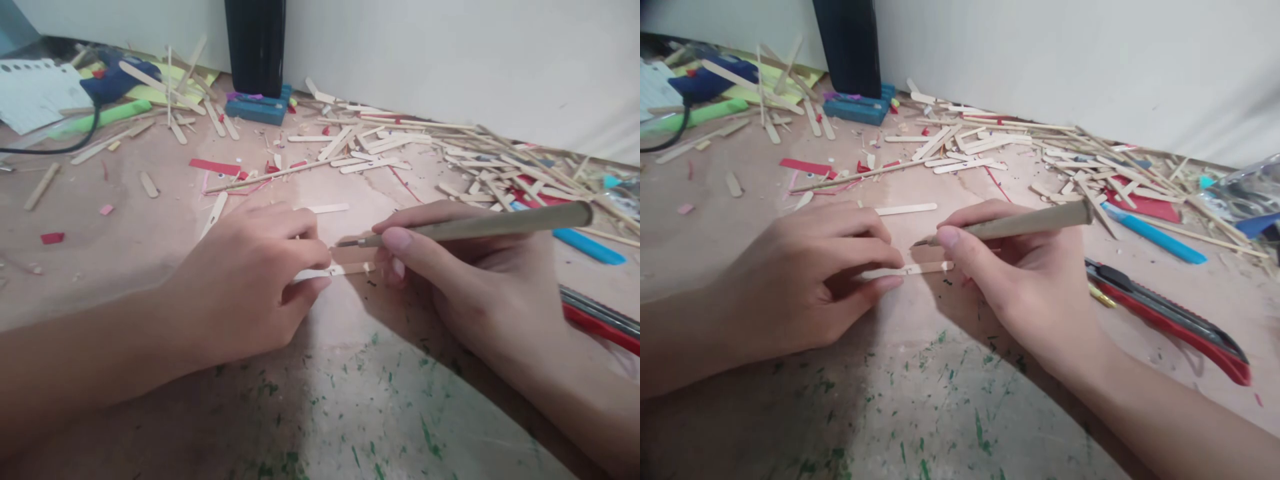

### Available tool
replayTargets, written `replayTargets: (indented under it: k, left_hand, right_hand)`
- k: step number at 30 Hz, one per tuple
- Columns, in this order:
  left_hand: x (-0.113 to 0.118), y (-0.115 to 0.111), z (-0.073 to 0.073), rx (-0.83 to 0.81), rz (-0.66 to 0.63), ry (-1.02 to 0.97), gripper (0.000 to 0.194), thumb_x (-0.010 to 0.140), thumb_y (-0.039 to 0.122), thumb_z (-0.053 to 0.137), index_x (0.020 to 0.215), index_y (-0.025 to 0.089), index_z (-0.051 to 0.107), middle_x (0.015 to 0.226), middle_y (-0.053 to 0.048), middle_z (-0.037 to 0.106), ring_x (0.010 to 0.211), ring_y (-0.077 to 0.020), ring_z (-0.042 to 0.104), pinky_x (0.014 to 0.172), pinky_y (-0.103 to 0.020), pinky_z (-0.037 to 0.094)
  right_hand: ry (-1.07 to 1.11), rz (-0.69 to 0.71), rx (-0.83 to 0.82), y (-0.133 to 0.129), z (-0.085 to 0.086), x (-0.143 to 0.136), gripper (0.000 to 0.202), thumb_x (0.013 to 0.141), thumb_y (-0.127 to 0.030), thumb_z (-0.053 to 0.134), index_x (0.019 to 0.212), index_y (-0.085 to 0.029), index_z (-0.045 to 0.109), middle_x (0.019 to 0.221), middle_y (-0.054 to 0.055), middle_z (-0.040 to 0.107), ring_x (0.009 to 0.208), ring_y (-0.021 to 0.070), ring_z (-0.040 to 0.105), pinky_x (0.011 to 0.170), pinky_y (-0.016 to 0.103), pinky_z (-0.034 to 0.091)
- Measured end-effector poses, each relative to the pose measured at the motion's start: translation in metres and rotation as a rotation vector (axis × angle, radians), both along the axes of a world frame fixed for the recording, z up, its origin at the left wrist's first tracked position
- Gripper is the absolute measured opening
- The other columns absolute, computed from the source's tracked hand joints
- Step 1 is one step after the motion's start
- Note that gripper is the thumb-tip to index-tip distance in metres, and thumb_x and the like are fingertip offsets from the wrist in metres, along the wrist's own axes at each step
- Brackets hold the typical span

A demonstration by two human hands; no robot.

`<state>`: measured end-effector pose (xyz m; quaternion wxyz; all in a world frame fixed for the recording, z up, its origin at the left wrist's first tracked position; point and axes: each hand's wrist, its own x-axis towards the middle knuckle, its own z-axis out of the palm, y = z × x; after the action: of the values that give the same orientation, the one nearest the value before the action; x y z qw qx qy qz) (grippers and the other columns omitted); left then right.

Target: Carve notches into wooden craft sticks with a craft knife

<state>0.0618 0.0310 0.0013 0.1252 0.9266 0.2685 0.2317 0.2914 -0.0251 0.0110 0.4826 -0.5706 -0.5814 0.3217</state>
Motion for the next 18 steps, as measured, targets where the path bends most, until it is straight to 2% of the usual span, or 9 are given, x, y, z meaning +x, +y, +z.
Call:
replayTargets:
  k: [2, 4, 7, 8, 11, 14, 18]
  left_hand:
    - [0.001, 0.0, -0.001, -0.002, -0.024, -0.015, 0.02, 0.1, 0.016, 0.057, 0.09, 0.024, 0.073, 0.1, -0.002, 0.072, 0.091, -0.021, 0.065, 0.084, -0.04, 0.048]
    - [0.001, 0.0, -0.001, 0.004, -0.036, -0.033, 0.022, 0.102, 0.015, 0.054, 0.09, 0.022, 0.07, 0.101, -0.002, 0.072, 0.092, -0.0204, 0.065, 0.085, -0.039, 0.048]
    - [0.0, 0.0, -0.003, -0.006, -0.03, -0.018, 0.016, 0.105, 0.02, 0.056, 0.098, 0.022, 0.07, 0.104, -0.003, 0.071, 0.1, -0.0233, 0.063, 0.092, -0.042, 0.046]
    - [0.0, 0.0, -0.004, -0.011, -0.03, -0.002, 0.014, 0.106, 0.021, 0.057, 0.102, 0.022, 0.07, 0.107, -0.003, 0.07, 0.103, -0.0245, 0.062, 0.094, -0.043, 0.045]
    - [-0.001, 0.003, -0.01, 0.011, -0.068, -0.002, 0.016, 0.108, 0.022, 0.054, 0.105, 0.022, 0.07, 0.109, -0.002, 0.068, 0.103, -0.0228, 0.06, 0.094, -0.042, 0.044]
    - [-0.001, 0.004, -0.016, 0.022, -0.122, -0.042, 0.019, 0.11, 0.018, 0.051, 0.104, 0.021, 0.068, 0.111, -0.001, 0.068, 0.102, -0.0192, 0.061, 0.094, -0.038, 0.044]
    - [0.001, 0.001, -0.018, 0.079, -0.179, -0.078, 0.023, 0.11, 0.014, 0.047, 0.104, 0.023, 0.068, 0.103, 0.001, 0.07, 0.095, -0.0172, 0.064, 0.09, -0.035, 0.045]
  right_hand:
    - [-0.09, -0.067, 0.047, -0.002, 0.001, -0.002, 0.002, 0.093, -0.029, 0.084, 0.091, -0.029, 0.082, 0.08, 0.0, 0.078, 0.067, 0.0177, 0.067, 0.06, 0.036, 0.05]
    - [-0.258, -0.074, 0.138, -0.004, 0.003, -0.003, 0.001, 0.095, -0.026, 0.082, 0.096, -0.027, 0.082, 0.095, 0.002, 0.082, 0.082, 0.0186, 0.072, 0.067, 0.035, 0.054]
    - [-0.483, 0.073, 0.29, -0.006, 0.003, 0.0, 0.015, 0.102, -0.023, 0.071, 0.115, -0.021, 0.08, 0.108, 0.006, 0.08, 0.093, 0.0185, 0.072, 0.074, 0.033, 0.056]
    - [-0.535, 0.125, 0.308, -0.005, 0.002, 0.002, 0.021, 0.103, -0.021, 0.068, 0.122, -0.019, 0.078, 0.111, 0.007, 0.079, 0.095, 0.019, 0.072, 0.075, 0.034, 0.056]
    - [-0.677, 0.163, 0.311, -0.001, -0.004, 0.01, 0.031, 0.102, -0.013, 0.064, 0.13, -0.016, 0.076, 0.12, 0.009, 0.079, 0.099, 0.0238, 0.068, 0.084, 0.041, 0.056]
    - [-0.74, 0.157, 0.293, 0.002, -0.008, 0.015, 0.037, 0.104, -0.007, 0.056, 0.133, -0.015, 0.075, 0.123, 0.009, 0.08, 0.102, 0.0254, 0.066, 0.09, 0.045, 0.056]
    - [-0.743, 0.125, 0.315, 0.0, -0.009, 0.015, 0.031, 0.107, -0.011, 0.055, 0.127, -0.018, 0.077, 0.118, 0.008, 0.081, 0.102, 0.0233, 0.068, 0.091, 0.042, 0.058]
